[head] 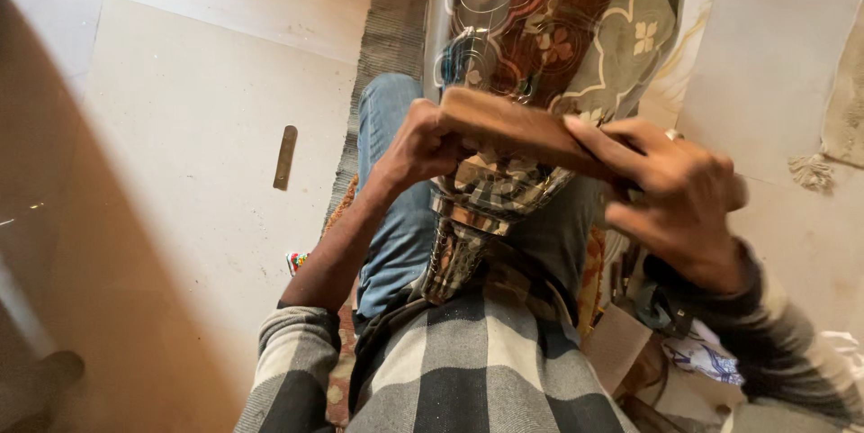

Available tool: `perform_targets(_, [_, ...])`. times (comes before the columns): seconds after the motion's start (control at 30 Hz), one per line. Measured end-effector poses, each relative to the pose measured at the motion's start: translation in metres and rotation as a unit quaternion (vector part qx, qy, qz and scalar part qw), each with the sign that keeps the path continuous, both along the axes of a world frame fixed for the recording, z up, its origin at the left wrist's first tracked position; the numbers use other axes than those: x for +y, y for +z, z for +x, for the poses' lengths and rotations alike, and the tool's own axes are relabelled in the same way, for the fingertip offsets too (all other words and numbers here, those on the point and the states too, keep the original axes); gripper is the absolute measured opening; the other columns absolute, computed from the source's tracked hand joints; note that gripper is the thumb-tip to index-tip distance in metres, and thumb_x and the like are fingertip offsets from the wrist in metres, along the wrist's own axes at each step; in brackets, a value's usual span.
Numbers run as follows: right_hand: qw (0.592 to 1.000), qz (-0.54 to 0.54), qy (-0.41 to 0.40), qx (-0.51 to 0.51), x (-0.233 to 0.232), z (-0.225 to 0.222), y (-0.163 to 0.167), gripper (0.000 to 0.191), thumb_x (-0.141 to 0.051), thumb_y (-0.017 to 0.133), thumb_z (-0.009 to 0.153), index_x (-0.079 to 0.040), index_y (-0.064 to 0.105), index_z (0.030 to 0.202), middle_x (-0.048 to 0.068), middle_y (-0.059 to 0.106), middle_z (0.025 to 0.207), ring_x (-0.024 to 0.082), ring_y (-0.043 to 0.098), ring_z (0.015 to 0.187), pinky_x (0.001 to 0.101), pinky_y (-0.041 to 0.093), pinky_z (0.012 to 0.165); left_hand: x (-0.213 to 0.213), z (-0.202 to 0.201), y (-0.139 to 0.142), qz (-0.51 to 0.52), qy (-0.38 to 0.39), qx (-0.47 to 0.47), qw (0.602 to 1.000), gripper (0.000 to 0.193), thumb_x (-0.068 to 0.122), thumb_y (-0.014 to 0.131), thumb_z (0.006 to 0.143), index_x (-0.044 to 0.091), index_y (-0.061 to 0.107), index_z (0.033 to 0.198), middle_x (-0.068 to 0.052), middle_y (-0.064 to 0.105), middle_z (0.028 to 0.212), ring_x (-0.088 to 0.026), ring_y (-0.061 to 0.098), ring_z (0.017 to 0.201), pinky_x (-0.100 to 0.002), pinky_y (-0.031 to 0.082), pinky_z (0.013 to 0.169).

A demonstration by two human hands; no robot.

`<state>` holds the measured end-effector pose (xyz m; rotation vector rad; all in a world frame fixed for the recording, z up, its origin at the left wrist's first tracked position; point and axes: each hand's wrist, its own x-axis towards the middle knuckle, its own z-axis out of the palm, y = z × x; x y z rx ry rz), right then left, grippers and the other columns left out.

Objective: The person sits with a large decorated metal vase on their lap and repeatedly taps a small punch held against the vase surface using a wooden mallet, working pattern details into the metal by hand.

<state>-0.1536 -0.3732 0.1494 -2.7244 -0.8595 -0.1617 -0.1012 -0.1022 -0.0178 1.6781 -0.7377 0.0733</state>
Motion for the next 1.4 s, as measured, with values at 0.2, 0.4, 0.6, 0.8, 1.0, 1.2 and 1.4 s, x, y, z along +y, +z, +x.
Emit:
perform_targets(0.2, [0.987, 0.061, -0.125, 0.081, -0.008, -0.039, -0.023, 0.083, 0.005, 0.071, 0.060, -0.011, 0.065, 0.141, 0.014, 0.070, 0.105, 0.021, 0.061, 0.074, 0.0339, 0.049, 0.071, 0.000, 0.007, -0.006, -0.039, -0.016, -0.015, 0.999, 0.036, -0.012, 0.070, 0.082, 0.003, 0.073, 0.114, -0.007, 0.078, 0.093, -0.013, 0.076, 0.076, -0.024, 0.061, 0.066])
perform_targets(0.4, [0.870, 0.353, -0.193, 0.286, -0.020, -0.042, -0.061, 0.073, 0.007, 0.064, 0.076, -0.005, 0.061, 0.148, 0.007, 0.064, 0.094, 0.009, 0.059, 0.081, 0.0227, 0.049, 0.074, -0.005, 0.003, -0.016, -0.093, 0.041, 0.046, 0.994, 0.040, -0.020, 0.057, 0.086, -0.002, 0.069, 0.119, -0.008, 0.078, 0.094, -0.013, 0.078, 0.084, -0.024, 0.064, 0.076])
perform_targets(0.6, [0.892, 0.375, -0.173, 0.186, -0.016, -0.022, -0.059, 0.064, 0.004, 0.073, 0.078, -0.004, 0.058, 0.140, 0.005, 0.066, 0.124, 0.009, 0.063, 0.110, 0.0239, 0.051, 0.098, -0.002, 0.011, -0.012, -0.078, 0.004, 0.020, 0.997, 0.039, -0.022, 0.057, 0.085, -0.003, 0.072, 0.115, -0.013, 0.079, 0.103, -0.017, 0.079, 0.092, -0.026, 0.066, 0.080])
perform_targets(0.8, [0.999, 0.034, -0.007, 0.039, -0.016, 0.016, -0.018, 0.068, 0.007, 0.076, 0.075, -0.014, 0.066, 0.140, 0.015, 0.076, 0.109, 0.012, 0.057, 0.066, 0.0294, 0.053, 0.065, -0.002, 0.009, 0.000, -0.041, 0.013, 0.011, 0.999, 0.035, -0.019, 0.060, 0.083, -0.002, 0.073, 0.111, -0.014, 0.079, 0.102, -0.016, 0.079, 0.093, -0.026, 0.066, 0.079])
perform_targets(1.0, [0.997, -0.021, -0.018, 0.077, 0.001, 0.027, -0.002, 0.078, 0.010, 0.072, 0.066, -0.015, 0.064, 0.140, 0.009, 0.074, 0.103, 0.014, 0.053, 0.057, 0.0303, 0.044, 0.053, -0.002, -0.003, 0.000, -0.058, 0.036, 0.076, 0.995, 0.038, -0.016, 0.064, 0.083, -0.002, 0.071, 0.117, -0.011, 0.079, 0.100, -0.011, 0.076, 0.086, -0.023, 0.062, 0.072])
perform_targets(1.2, [0.909, 0.370, -0.062, 0.182, 0.017, 0.032, 0.012, 0.060, 0.005, 0.067, 0.085, 0.007, 0.053, 0.143, 0.009, 0.066, 0.115, 0.006, 0.055, 0.077, 0.0207, 0.045, 0.066, -0.013, -0.013, -0.011, -0.109, 0.149, 0.028, 0.982, 0.039, -0.019, 0.060, 0.086, 0.001, 0.072, 0.116, -0.007, 0.080, 0.098, -0.008, 0.075, 0.083, -0.021, 0.060, 0.070])
perform_targets(1.4, [0.979, 0.154, 0.013, 0.136, 0.015, 0.053, 0.011, 0.065, 0.003, 0.067, 0.078, 0.001, 0.060, 0.142, 0.014, 0.071, 0.111, 0.017, 0.061, 0.073, 0.0304, 0.052, 0.062, -0.010, -0.010, -0.010, -0.096, 0.138, 0.015, 0.986, 0.041, -0.020, 0.059, 0.078, -0.004, 0.069, 0.115, -0.010, 0.078, 0.097, -0.011, 0.074, 0.082, -0.024, 0.059, 0.071])
